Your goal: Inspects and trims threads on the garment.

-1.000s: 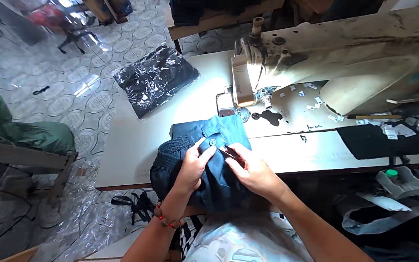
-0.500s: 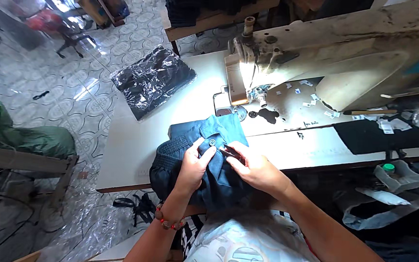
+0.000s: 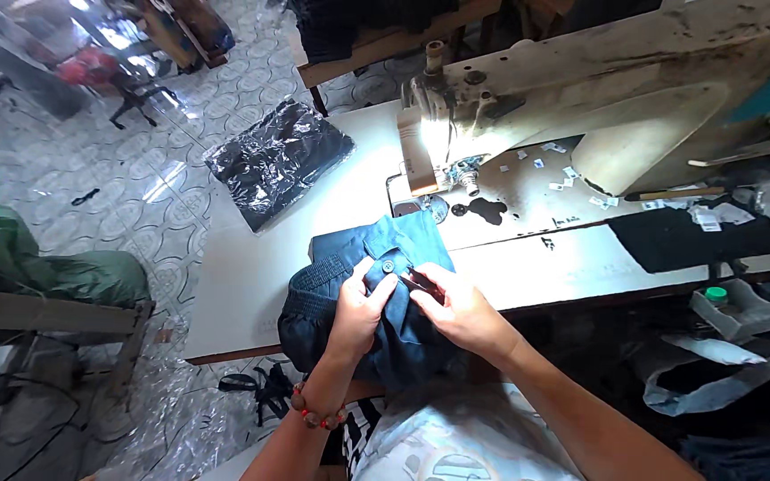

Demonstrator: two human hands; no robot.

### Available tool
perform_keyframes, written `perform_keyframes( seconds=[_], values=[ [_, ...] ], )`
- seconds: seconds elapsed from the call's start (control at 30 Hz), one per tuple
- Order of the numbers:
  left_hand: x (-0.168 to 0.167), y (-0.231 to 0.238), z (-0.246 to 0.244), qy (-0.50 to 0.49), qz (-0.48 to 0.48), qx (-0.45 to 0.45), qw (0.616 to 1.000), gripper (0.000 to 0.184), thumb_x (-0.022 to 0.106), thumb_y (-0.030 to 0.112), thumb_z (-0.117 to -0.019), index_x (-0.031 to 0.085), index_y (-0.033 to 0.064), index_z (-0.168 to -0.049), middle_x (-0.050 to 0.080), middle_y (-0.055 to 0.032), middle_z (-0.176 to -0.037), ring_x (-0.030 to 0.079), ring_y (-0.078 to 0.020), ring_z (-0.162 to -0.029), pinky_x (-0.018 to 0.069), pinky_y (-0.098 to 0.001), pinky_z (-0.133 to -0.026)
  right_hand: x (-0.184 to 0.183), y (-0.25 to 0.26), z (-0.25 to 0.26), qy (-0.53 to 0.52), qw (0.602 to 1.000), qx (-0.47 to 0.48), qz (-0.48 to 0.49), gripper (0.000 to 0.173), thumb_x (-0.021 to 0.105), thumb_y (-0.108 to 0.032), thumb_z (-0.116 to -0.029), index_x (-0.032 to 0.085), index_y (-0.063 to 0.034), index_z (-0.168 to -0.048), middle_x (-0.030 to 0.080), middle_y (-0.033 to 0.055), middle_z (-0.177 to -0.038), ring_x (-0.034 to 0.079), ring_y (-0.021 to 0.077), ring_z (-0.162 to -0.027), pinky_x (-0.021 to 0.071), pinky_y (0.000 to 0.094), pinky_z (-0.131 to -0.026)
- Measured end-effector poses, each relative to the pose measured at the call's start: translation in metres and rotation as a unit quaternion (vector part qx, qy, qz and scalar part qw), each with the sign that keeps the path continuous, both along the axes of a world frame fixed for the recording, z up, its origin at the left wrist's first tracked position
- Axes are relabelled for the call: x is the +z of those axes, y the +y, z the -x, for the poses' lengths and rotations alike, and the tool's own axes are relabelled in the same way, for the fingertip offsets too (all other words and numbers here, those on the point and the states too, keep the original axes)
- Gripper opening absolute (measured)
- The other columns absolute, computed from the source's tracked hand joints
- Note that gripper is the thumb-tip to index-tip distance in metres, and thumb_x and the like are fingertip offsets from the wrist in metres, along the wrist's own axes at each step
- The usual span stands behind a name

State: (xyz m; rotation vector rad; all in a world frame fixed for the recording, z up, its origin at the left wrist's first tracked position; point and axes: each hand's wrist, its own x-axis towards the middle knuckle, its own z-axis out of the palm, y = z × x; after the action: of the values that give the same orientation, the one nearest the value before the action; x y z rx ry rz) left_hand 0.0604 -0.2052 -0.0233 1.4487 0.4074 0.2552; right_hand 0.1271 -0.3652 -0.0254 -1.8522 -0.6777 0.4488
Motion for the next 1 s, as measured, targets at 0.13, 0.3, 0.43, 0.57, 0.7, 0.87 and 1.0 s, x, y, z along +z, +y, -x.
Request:
perform_keyframes(
  seconds=[0.13, 0.3, 0.43, 0.57, 0.7, 0.87, 1.0],
  values=[
    [-0.004, 0.000, 0.002, 0.000, -0.016, -0.008, 1.000, 0.033, 0.064, 0.001, -0.0966, 0.059, -0.0029, -0.129, 0.073, -0.0109, -0.099, 0.073, -0.0152, -0.086, 0.0619, -0.0325, -0.081, -0.003, 0.002, 0.003, 0.015, 1.000, -0.010, -0.006, 0.018, 0.058, -0.018, -0.1003, 0.066, -0.0057, -0.110, 0.064, 0.0040, -0.079, 0.061, 0.0089, -0.068, 0.0526, 0.0279, -0.066],
    [-0.006, -0.003, 0.003, -0.008, -0.020, -0.007, 1.000, 0.042, 0.066, 0.000, -0.0947, 0.056, -0.0065, -0.135, 0.073, -0.0115, -0.104, 0.073, -0.0144, -0.090, 0.0616, -0.0310, -0.084, -0.001, 0.005, 0.001, 0.018, 1.000, -0.018, -0.009, 0.012, 0.059, -0.018, -0.1000, 0.063, -0.0071, -0.099, 0.060, 0.0013, -0.072, 0.058, 0.0070, -0.062, 0.0490, 0.0256, -0.060],
    [-0.003, -0.001, 0.003, 0.003, 0.003, -0.023, 1.000, 0.030, 0.064, 0.000, -0.0954, 0.060, -0.0059, -0.125, 0.073, -0.0120, -0.100, 0.073, -0.0156, -0.088, 0.0622, -0.0324, -0.083, 0.004, 0.000, -0.004, 0.024, 0.999, 0.020, 0.010, 0.015, 0.059, -0.020, -0.1009, 0.063, -0.0062, -0.100, 0.060, 0.0026, -0.074, 0.058, 0.0079, -0.063, 0.0489, 0.0263, -0.061],
    [0.000, 0.003, 0.002, 0.030, 0.019, -0.045, 0.998, 0.034, 0.068, -0.001, -0.0932, 0.059, -0.0062, -0.125, 0.074, -0.0127, -0.101, 0.073, -0.0161, -0.089, 0.0623, -0.0329, -0.085, 0.007, -0.003, -0.010, 0.038, 0.998, 0.039, 0.026, 0.013, 0.063, -0.020, -0.0994, 0.062, -0.0076, -0.094, 0.057, 0.0017, -0.070, 0.055, 0.0078, -0.060, 0.0470, 0.0264, -0.058],
    [0.003, 0.006, 0.002, 0.043, 0.026, -0.069, 0.996, 0.032, 0.067, -0.002, -0.0933, 0.059, -0.0056, -0.124, 0.073, -0.0123, -0.101, 0.073, -0.0155, -0.090, 0.0617, -0.0325, -0.085, 0.004, -0.006, -0.015, 0.035, 0.998, 0.044, 0.007, 0.014, 0.065, -0.018, -0.0975, 0.063, -0.0090, -0.087, 0.055, -0.0006, -0.063, 0.051, 0.0052, -0.053, 0.0430, 0.0230, -0.051],
    [0.008, 0.006, 0.002, 0.046, 0.020, -0.091, 0.995, 0.034, 0.068, -0.003, -0.0918, 0.058, -0.0053, -0.124, 0.072, -0.0118, -0.102, 0.072, -0.0149, -0.091, 0.0612, -0.0317, -0.086, 0.008, -0.014, -0.018, 0.055, 0.997, 0.052, 0.011, 0.013, 0.066, -0.017, -0.0979, 0.064, -0.0099, -0.087, 0.055, -0.0020, -0.061, 0.049, 0.0038, -0.049, 0.0410, 0.0213, -0.048],
    [0.009, 0.005, 0.001, 0.055, 0.017, -0.090, 0.994, 0.033, 0.069, -0.002, -0.0910, 0.058, -0.0037, -0.122, 0.072, -0.0107, -0.101, 0.072, -0.0149, -0.090, 0.0614, -0.0319, -0.085, 0.008, -0.017, -0.021, 0.044, 0.998, 0.042, -0.015, 0.010, 0.067, -0.015, -0.0959, 0.066, -0.0100, -0.086, 0.056, -0.0024, -0.059, 0.050, 0.0035, -0.048, 0.0411, 0.0211, -0.046]
  ],
)
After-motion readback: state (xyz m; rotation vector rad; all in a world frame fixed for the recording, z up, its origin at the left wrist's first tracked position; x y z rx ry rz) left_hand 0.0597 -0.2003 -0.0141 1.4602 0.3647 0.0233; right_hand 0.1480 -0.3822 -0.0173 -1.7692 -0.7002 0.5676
